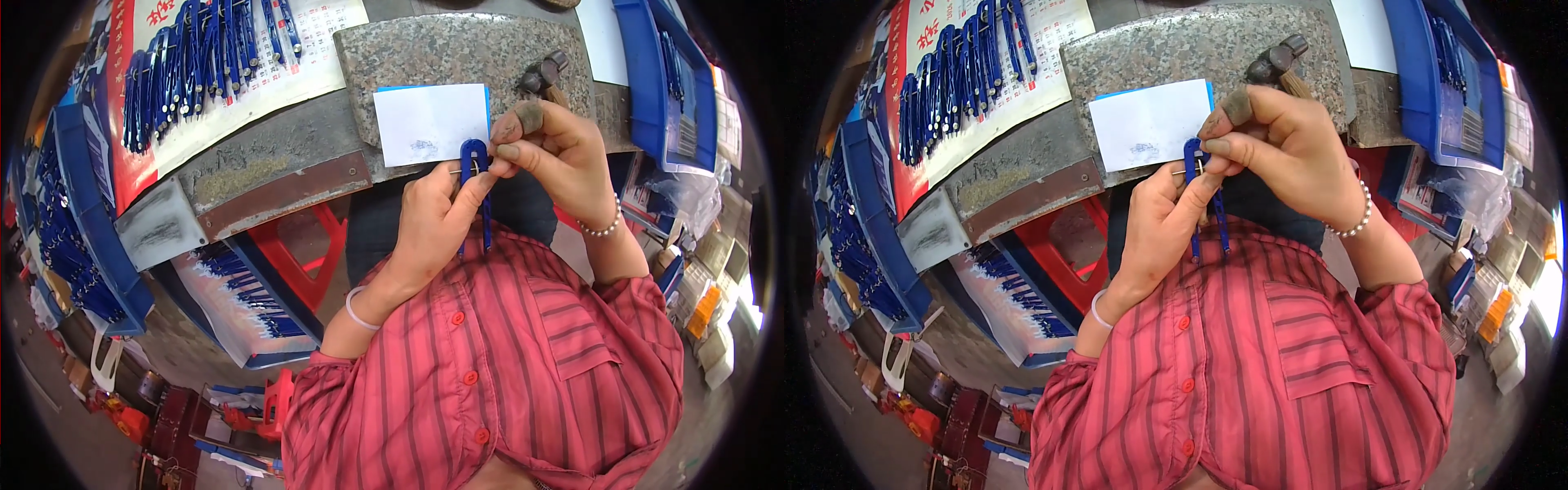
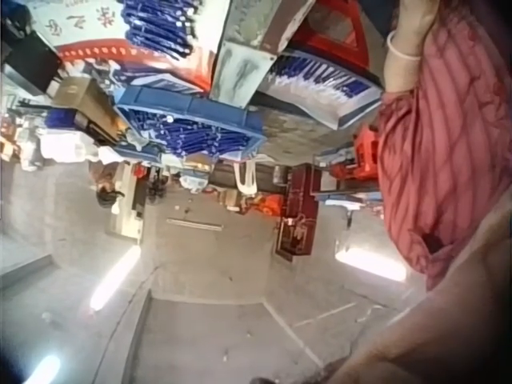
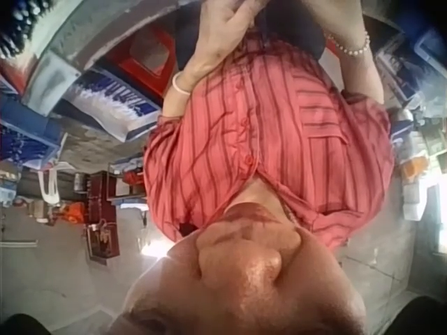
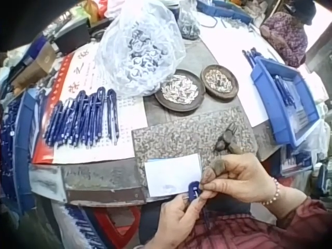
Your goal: Assembling small blue plastic thread snips by inserting metal rivets and hammering them into place on a workstation block.
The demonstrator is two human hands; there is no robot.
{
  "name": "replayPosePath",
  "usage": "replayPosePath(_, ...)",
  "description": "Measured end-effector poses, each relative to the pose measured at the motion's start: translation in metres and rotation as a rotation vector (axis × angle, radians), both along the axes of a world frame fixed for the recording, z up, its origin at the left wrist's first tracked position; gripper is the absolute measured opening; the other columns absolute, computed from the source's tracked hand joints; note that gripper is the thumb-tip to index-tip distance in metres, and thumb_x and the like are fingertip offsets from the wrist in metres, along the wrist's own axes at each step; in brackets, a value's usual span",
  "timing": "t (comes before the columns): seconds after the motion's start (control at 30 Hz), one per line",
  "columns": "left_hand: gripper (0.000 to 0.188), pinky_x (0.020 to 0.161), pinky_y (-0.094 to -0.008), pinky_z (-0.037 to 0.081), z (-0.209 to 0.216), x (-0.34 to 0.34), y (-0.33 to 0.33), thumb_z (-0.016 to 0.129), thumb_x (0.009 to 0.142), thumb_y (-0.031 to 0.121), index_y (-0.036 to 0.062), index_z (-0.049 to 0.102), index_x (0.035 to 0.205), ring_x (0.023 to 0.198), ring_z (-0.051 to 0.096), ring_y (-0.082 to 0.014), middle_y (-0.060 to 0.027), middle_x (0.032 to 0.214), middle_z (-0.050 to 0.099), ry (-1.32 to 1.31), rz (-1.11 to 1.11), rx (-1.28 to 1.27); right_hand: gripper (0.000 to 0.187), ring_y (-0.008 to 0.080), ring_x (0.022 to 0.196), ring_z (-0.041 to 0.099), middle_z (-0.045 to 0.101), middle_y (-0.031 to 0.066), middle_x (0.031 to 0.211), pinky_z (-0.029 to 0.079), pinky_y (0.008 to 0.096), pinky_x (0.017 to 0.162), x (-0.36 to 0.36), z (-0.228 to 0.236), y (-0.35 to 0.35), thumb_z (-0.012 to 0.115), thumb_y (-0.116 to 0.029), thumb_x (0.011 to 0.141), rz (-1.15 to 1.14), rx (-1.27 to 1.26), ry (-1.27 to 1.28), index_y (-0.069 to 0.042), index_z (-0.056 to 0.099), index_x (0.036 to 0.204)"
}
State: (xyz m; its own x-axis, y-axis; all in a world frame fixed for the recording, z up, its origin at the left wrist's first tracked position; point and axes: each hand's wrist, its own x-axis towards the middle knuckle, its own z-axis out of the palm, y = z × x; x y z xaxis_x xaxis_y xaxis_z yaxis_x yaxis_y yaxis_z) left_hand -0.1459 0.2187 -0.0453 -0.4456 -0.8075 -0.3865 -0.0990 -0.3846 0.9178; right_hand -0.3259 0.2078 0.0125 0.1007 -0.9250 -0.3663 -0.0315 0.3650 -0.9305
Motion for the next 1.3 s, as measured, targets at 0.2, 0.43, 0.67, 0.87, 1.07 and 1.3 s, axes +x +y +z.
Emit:
replayPosePath(0.2,0.031,0.045,-0.0327,0.036,0.002,0.0,-0.001,0.065,0.093,0.027,-0.0009,0.059,0.079,0.045,0.047,-0.0134,-0.0066,0.051,0.05,-0.015,0.005,-0.02,0.018,0.0311,0.079,0.062,0.06,0.0151,0.094,0.053,0.0339,0.069,0.005,-0.005,-0.002,0.069,0.003,0.076,0.321,-0.652,0.741,0.001,0.059,0.092)
replayPosePath(0.43,0.029,0.046,-0.0335,0.036,0.001,0.0,-0.001,0.066,0.092,0.025,-0.0005,0.059,0.079,0.045,0.045,-0.0144,-0.0074,0.052,0.05,-0.029,-0.002,-0.028,0.025,0.0299,0.08,0.062,0.061,0.0133,0.098,0.053,0.0373,0.065,0.007,-0.008,-0.005,0.069,0.003,0.07,0.401,-0.845,0.975,0.002,0.061,0.093)
replayPosePath(0.67,0.029,0.046,-0.0338,0.036,0.003,0.0,-0.001,0.066,0.092,0.024,-0.0008,0.059,0.079,0.044,0.045,-0.016,-0.0081,0.052,0.051,-0.026,0.005,-0.024,0.026,0.0264,0.076,0.061,0.06,0.012,0.097,0.052,0.0351,0.06,0.009,-0.006,-0.007,0.066,0.0,0.069,0.457,-0.891,1.044,0.003,0.061,0.094)
replayPosePath(0.87,0.029,0.046,-0.0342,0.037,0.0,0.001,-0.001,0.065,0.093,0.025,-0.001,0.059,0.081,0.045,0.046,-0.0167,-0.0093,0.053,0.052,-0.028,-0.011,-0.042,0.024,0.024,0.075,0.061,0.06,0.0111,0.095,0.051,0.0333,0.057,0.009,-0.006,-0.008,0.067,-0.001,0.069,0.467,-0.922,1.066,0.002,0.062,0.092)
replayPosePath(1.07,0.03,0.046,-0.0353,0.037,0.002,0.001,-0.002,0.065,0.092,0.026,-0.0012,0.059,0.08,0.044,0.047,-0.0186,-0.0102,0.053,0.052,-0.028,-0.014,-0.035,0.024,0.0236,0.074,0.061,0.06,0.0109,0.094,0.051,0.0329,0.057,0.01,-0.004,-0.009,0.068,-0.004,0.068,0.476,-0.916,1.08,0.001,0.062,0.091)
replayPosePath(1.3,0.029,0.046,-0.0358,0.038,-0.001,0.0,-0.001,0.065,0.092,0.025,-0.0006,0.059,0.079,0.045,0.05,-0.02,-0.0103,0.054,0.054,-0.018,-0.001,-0.044,0.024,0.0241,0.076,0.062,0.06,0.0105,0.094,0.051,0.0333,0.057,0.01,-0.004,-0.008,0.069,-0.005,0.069,0.485,-0.899,1.059,0.001,0.061,0.091)
